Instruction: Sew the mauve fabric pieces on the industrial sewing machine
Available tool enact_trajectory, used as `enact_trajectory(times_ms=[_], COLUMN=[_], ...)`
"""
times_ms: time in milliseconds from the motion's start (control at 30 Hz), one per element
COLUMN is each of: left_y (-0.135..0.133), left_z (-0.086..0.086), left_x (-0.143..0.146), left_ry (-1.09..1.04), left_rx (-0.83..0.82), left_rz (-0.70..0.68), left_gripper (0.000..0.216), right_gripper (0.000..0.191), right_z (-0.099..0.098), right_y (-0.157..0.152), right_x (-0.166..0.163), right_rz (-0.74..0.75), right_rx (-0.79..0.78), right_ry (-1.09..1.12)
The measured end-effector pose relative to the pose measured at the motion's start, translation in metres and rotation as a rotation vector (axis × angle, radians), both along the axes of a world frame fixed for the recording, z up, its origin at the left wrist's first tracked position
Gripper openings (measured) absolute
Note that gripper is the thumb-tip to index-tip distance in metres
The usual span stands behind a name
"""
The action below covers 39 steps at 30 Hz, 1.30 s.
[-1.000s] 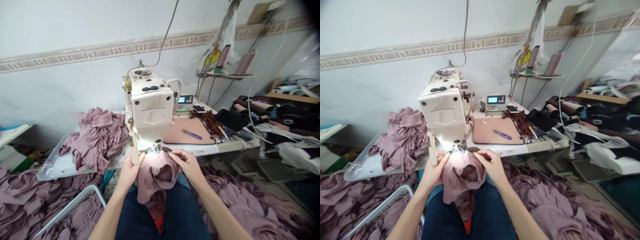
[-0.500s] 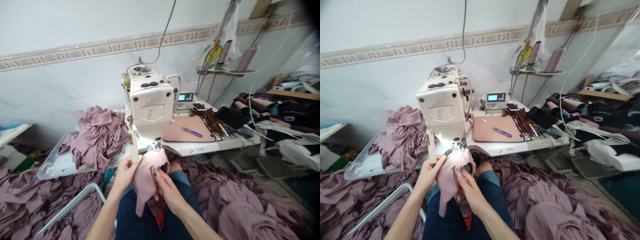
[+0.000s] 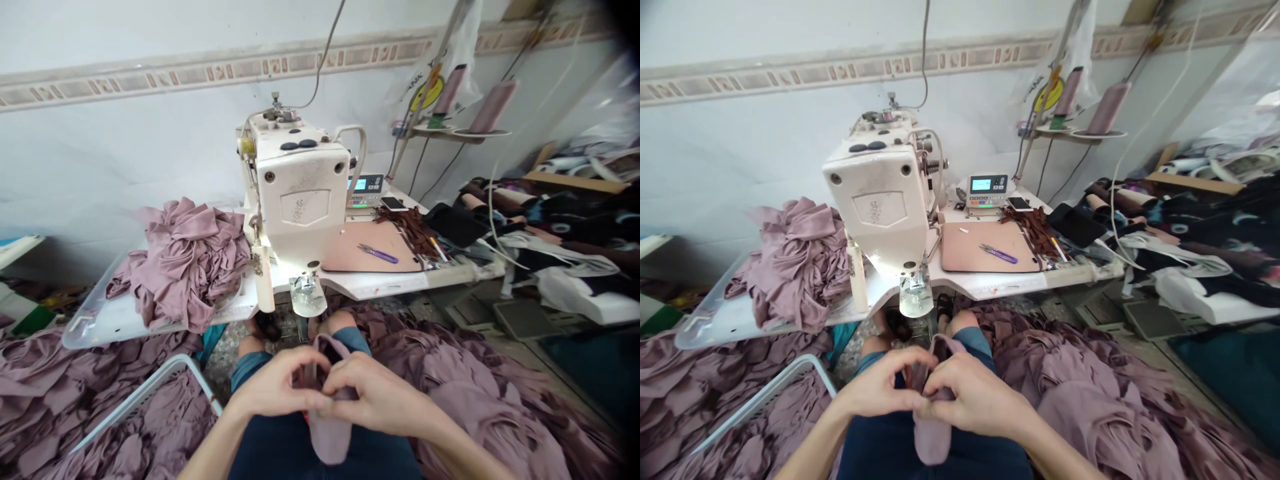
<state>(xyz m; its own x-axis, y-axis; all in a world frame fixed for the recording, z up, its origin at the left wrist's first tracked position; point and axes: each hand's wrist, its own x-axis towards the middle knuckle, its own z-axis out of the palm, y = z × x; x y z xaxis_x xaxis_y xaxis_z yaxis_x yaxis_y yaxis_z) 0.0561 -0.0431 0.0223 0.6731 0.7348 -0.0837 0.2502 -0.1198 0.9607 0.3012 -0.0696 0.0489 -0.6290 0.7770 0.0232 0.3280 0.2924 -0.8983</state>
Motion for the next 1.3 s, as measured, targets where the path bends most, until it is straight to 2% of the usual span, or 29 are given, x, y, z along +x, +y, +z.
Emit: enact_trajectory(times_ms=[67,100,200,300,400,533,633,800,867,1000,1167,1300], left_y=[-0.005,-0.007,-0.009,-0.011,-0.011,-0.009,-0.005,0.006,0.011,0.019,0.028,0.033], left_z=[-0.007,-0.009,-0.007,0.003,0.005,0.001,0.003,0.015,0.018,0.021,0.020,0.024], left_x=[0.008,0.009,0.006,0.002,0.002,0.000,-0.004,-0.009,-0.009,-0.003,0.003,0.007], left_ry=[0.007,0.004,-0.016,-0.003,-0.017,-0.092,-0.128,-0.014,-0.009,-0.084,-0.141,-0.130], left_rx=[-0.130,-0.187,-0.248,-0.222,-0.179,-0.111,-0.012,0.368,0.424,0.309,0.097,0.072], left_rz=[-0.137,-0.141,-0.047,0.035,0.176,0.338,0.360,0.332,0.330,0.423,0.524,0.629], left_gripper=[0.039,0.043,0.041,0.037,0.039,0.037,0.040,0.029,0.029,0.028,0.033,0.036], right_gripper=[0.016,0.015,0.016,0.020,0.027,0.036,0.040,0.035,0.032,0.025,0.031,0.033], right_z=[0.001,0.000,-0.006,-0.014,-0.020,-0.021,-0.015,0.004,0.009,0.010,0.006,0.003], right_y=[0.002,0.004,0.007,0.009,0.012,0.018,0.020,0.017,0.018,0.030,0.050,0.059], right_x=[0.005,0.008,0.017,0.020,0.017,0.013,0.009,0.001,-0.001,-0.003,-0.002,0.000], right_rz=[0.045,0.029,-0.113,-0.204,-0.273,-0.365,-0.425,-0.527,-0.556,-0.615,-0.647,-0.674], right_rx=[0.023,0.020,-0.054,-0.128,-0.120,-0.144,-0.144,0.062,0.165,0.204,0.055,-0.003], right_ry=[-0.015,-0.014,0.023,0.072,0.096,0.164,0.205,0.194,0.196,0.227,0.285,0.315])
